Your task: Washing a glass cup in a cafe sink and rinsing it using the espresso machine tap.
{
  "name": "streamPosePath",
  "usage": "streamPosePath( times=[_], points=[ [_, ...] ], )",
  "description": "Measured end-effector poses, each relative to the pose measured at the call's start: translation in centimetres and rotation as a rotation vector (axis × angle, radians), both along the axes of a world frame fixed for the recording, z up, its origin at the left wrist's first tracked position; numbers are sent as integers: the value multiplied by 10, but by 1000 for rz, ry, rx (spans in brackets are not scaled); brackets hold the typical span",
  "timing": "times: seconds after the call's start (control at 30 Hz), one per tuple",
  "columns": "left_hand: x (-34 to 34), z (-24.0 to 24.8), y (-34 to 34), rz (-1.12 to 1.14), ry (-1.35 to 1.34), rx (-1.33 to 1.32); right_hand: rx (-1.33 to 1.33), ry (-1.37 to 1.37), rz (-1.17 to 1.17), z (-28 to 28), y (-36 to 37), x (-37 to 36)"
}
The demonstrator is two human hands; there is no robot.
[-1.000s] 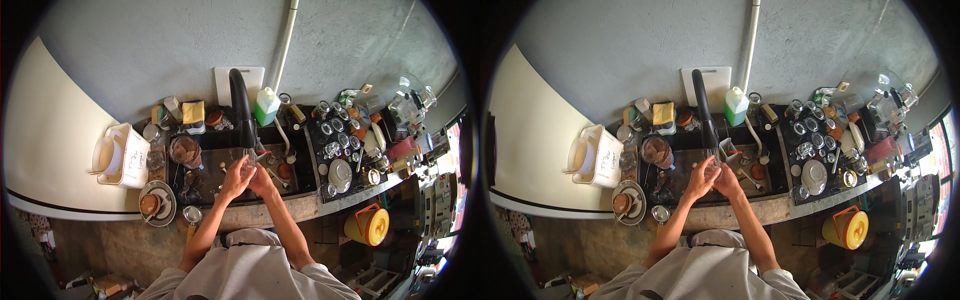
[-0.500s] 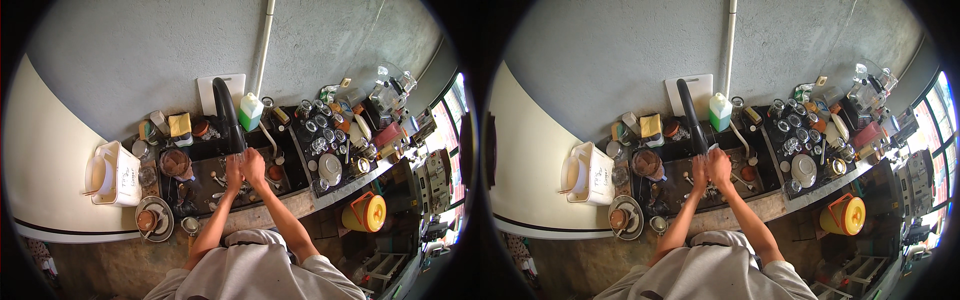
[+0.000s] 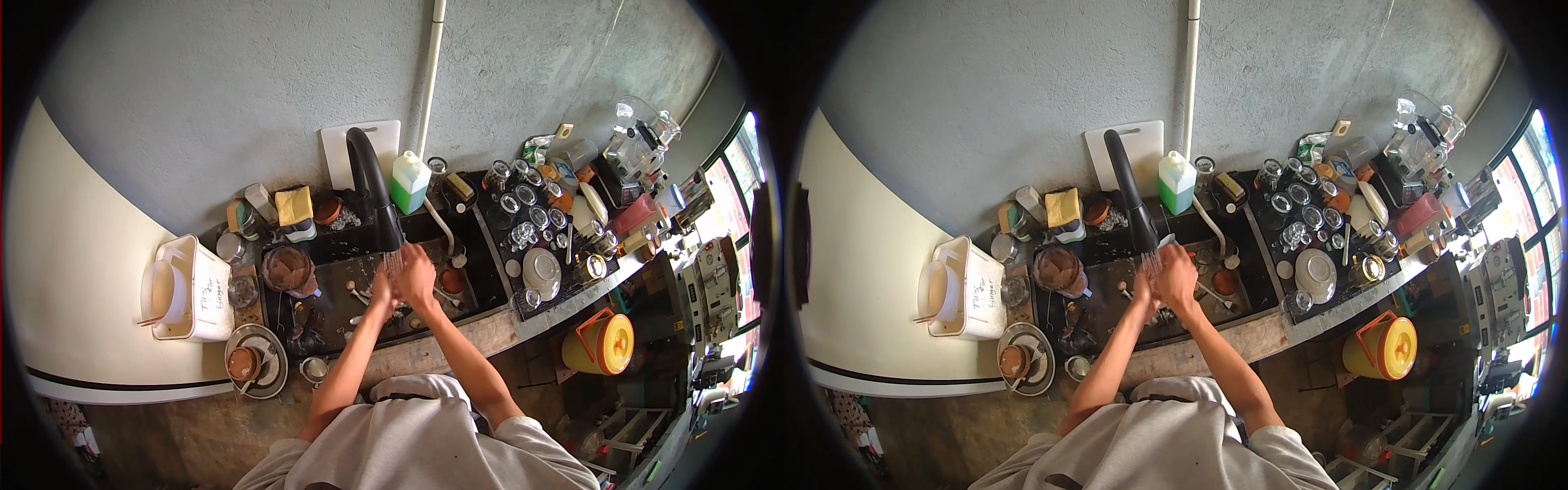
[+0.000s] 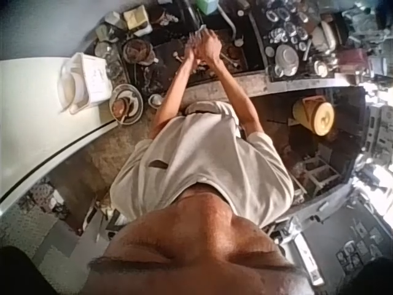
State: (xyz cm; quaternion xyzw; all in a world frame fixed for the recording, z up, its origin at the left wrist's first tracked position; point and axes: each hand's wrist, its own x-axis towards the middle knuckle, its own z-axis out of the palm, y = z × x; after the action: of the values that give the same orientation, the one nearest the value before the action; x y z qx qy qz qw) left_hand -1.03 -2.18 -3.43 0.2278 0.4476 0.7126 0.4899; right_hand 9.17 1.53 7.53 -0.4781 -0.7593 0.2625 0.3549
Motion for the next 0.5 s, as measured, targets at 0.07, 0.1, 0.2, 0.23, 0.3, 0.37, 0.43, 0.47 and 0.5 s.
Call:
streamPosePath(
  times=[0.07,0.1,0.2,0.23,0.3,0.37,0.43,0.47,0.5],
  points=[
    [22,60,-1,-137,-646,-190,45,69,23,-10,1,12],
    [24,55,1,-130,-644,-182,101,145,84,-9,2,10],
    [18,7,6,110,343,-239,-43,168,5,-23,6,4],
    [3,14,1,-316,-401,-299,-51,86,-55,-19,9,9],
    [14,57,-1,-185,-653,-266,127,84,-16,-7,-4,15],
    [21,33,1,257,455,-29,9,319,65,-18,2,13],
    [23,34,1,112,600,-122,53,253,42,-18,-3,14],
    [16,28,-1,-26,18,-184,99,189,18,-15,-6,13],
    [10,26,-3,-160,-566,-234,144,125,-5,-11,-9,12]
  ],
)
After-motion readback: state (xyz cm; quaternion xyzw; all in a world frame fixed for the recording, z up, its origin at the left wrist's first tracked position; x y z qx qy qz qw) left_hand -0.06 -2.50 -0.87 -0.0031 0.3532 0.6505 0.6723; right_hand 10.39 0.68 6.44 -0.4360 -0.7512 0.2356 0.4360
